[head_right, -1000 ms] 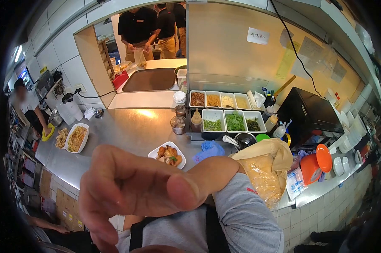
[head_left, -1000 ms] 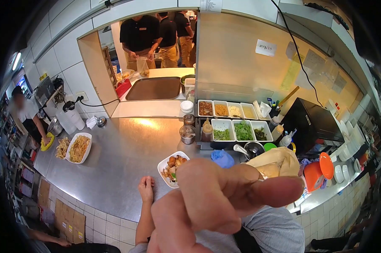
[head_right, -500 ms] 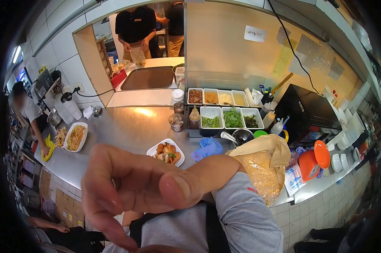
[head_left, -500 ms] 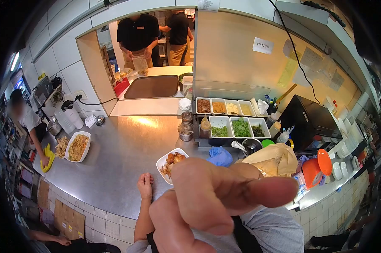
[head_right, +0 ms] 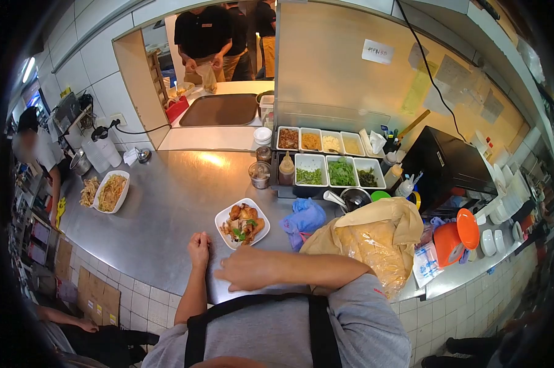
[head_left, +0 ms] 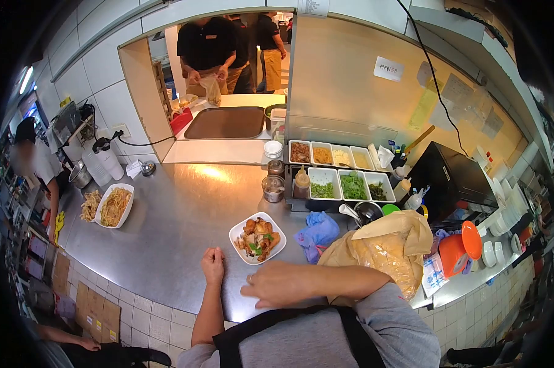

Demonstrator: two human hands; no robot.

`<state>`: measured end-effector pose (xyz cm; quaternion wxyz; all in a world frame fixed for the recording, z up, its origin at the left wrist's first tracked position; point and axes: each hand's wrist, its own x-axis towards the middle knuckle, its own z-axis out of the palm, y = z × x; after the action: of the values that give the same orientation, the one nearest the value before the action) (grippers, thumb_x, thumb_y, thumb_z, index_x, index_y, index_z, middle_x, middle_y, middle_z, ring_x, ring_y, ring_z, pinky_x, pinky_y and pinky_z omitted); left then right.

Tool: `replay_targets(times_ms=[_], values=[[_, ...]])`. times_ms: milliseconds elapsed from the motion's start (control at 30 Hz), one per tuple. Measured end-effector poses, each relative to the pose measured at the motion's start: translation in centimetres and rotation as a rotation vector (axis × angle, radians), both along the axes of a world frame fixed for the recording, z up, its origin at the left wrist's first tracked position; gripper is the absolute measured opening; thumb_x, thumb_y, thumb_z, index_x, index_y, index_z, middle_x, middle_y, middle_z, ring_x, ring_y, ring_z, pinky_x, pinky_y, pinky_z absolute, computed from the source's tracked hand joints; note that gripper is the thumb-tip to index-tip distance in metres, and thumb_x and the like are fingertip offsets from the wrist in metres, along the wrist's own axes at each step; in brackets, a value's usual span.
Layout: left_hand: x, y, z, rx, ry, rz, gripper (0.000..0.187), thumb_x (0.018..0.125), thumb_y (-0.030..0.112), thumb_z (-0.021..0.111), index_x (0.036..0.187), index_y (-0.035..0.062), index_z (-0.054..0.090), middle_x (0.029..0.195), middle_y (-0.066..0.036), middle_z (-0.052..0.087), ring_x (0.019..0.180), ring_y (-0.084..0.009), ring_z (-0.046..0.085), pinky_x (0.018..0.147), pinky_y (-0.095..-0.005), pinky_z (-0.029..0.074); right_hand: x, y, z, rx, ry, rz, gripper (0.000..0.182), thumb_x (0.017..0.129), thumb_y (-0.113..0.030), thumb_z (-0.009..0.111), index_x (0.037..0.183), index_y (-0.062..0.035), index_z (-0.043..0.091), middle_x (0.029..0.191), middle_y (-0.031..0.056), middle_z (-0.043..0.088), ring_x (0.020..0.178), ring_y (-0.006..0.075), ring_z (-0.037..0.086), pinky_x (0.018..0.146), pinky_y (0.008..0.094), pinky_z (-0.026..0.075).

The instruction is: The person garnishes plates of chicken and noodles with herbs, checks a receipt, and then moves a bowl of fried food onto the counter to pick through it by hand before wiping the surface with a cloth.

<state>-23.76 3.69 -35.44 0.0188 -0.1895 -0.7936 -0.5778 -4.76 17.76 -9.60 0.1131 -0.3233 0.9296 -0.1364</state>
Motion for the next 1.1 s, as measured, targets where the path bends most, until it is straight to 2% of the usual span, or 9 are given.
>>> replay_targets(times_ms=[133, 267, 400, 467, 600, 800, 867, 1000, 1100], values=[[0.0, 0.4, -0.8, 0.047, -0.004, 0.02, 0.017, 0.084, 0.012, 0.057, 0.072, -0.0003, 0.06, 0.07, -0.007, 0.056, 0.063, -0.0143, 0.053, 0.059, -0.0283, 0.043, -4.0, 6.2, 1.0, 0.017, -0.188, -0.339, 0.04, 0.081, -0.031, 0.062, 0.11, -0.0028, 0.056, 0.098, 0.0189, 0.061, 0.089, 0.0354, 0.06, 0.077, 0.044, 0.047], [-0.1, 0.3, -1.2, 0.09, -0.07, -0.003, 0.009, 0.082, 0.008, 0.059, 0.083, 0.0005, 0.063, 0.075, -0.006, 0.058, 0.065, -0.0139, 0.055, 0.062, -0.027, 0.045, -8.8, 14.8, -1.3, 0.146, 0.178, -0.577, 0.045, 0.08, -0.032, 0.062, 0.114, -0.0042, 0.054, 0.105, 0.0208, 0.059, 0.097, 0.0355, 0.058, 0.085, 0.0414, 0.046], [0.2, 0.3, -0.8, 0.064, -0.024, 0.014, 0.009, 0.082, 0.01, 0.06, 0.082, 0.0008, 0.063, 0.074, -0.006, 0.058, 0.065, -0.0143, 0.055, 0.061, -0.0269, 0.045, -12.1, 19.1, 7.4, 0.391, 0.194, -0.972, 0.05, 0.08, -0.03, 0.061, 0.122, -0.0035, 0.049, 0.128, 0.0221, 0.045, 0.113, 0.0336, 0.049, 0.092, 0.0418, 0.043], [0.0, 0.3, -1.0, 0.028, -0.001, 0.001, 0.009, 0.08, 0.01, 0.061, 0.08, 0.0012, 0.064, 0.074, -0.007, 0.058, 0.064, -0.0149, 0.055, 0.06, -0.0272, 0.045, -15.8, 26.5, 6.6, 0.481, 0.8, -0.985, 0.043, 0.081, -0.017, 0.053, 0.121, -0.0014, 0.046, 0.117, 0.0207, 0.051, 0.107, 0.034, 0.052, 0.091, 0.0452, 0.043], [0.5, 0.5, 0.0, 0.031, 0.003, 0.002, 0.008, 0.08, 0.009, 0.061, 0.079, 0.0013, 0.064, 0.072, -0.007, 0.057, 0.061, -0.0143, 0.053, 0.057, -0.0265, 0.043, -19.7, 31.4, 17.2, 0.424, 1.076, -1.198, 0.031, 0.082, -0.009, 0.048, 0.112, -0.0024, 0.049, 0.113, 0.0189, 0.053, 0.103, 0.0346, 0.054, 0.084, 0.0447, 0.046], [0.1, 0.4, -0.5, 0.073, -0.054, -0.01, 0.007, 0.08, 0.007, 0.061, 0.08, 0.0008, 0.063, 0.073, -0.006, 0.057, 0.062, -0.0122, 0.053, 0.057, -0.0245, 0.044, -22.8, 31.9, 26.1, 0.454, 1.551, -1.128, 0.029, 0.08, -0.012, 0.054, 0.108, -0.0027, 0.053, 0.107, 0.0145, 0.057, 0.097, 0.029, 0.057, 0.079, 0.0413, 0.048], [0.4, 0.7, 0.7, 0.076, -0.056, -0.005, 0.007, 0.08, 0.007, 0.061, 0.079, 0.0008, 0.063, 0.073, -0.006, 0.057, 0.062, -0.0121, 0.053, 0.057, -0.0246, 0.044, -23.6, 32.4, 27.8, 0.048, 1.602, -1.374, 0.053, 0.077, -0.031, 0.062, 0.121, -0.0047, 0.049, 0.12, 0.019, 0.052, 0.107, 0.0335, 0.053, 0.087, 0.0439, 0.046], [0.6, 0.5, 1.2, 0.052, -0.047, -0.024, 0.01, 0.083, 0.007, 0.057, 0.079, -0.0008, 0.062, 0.074, -0.005, 0.057, 0.063, -0.0111, 0.054, 0.057, -0.0237, 0.045, -26.0, 38.9, 29.9, -0.422, 1.444, -1.583, 0.06, 0.073, -0.043, 0.067, 0.116, -0.0043, 0.054, 0.116, 0.0184, 0.056, 0.104, 0.0307, 0.056, 0.087, 0.0401, 0.046], [0.4, 0.7, 1.1, 0.074, -0.064, 0.006, 0.008, 0.081, 0.006, 0.06, 0.078, 0.0, 0.063, 0.074, -0.006, 0.057, 0.062, -0.0116, 0.053, 0.057, -0.0244, 0.044, -25.7, 38.5, 31.3, -0.603, 1.216, -1.507, 0.051, 0.071, -0.04, 0.07, 0.101, 0.0003, 0.062, 0.09, 0.0135, 0.066, 0.086, 0.0253, 0.063, 0.08, 0.0341, 0.047]])
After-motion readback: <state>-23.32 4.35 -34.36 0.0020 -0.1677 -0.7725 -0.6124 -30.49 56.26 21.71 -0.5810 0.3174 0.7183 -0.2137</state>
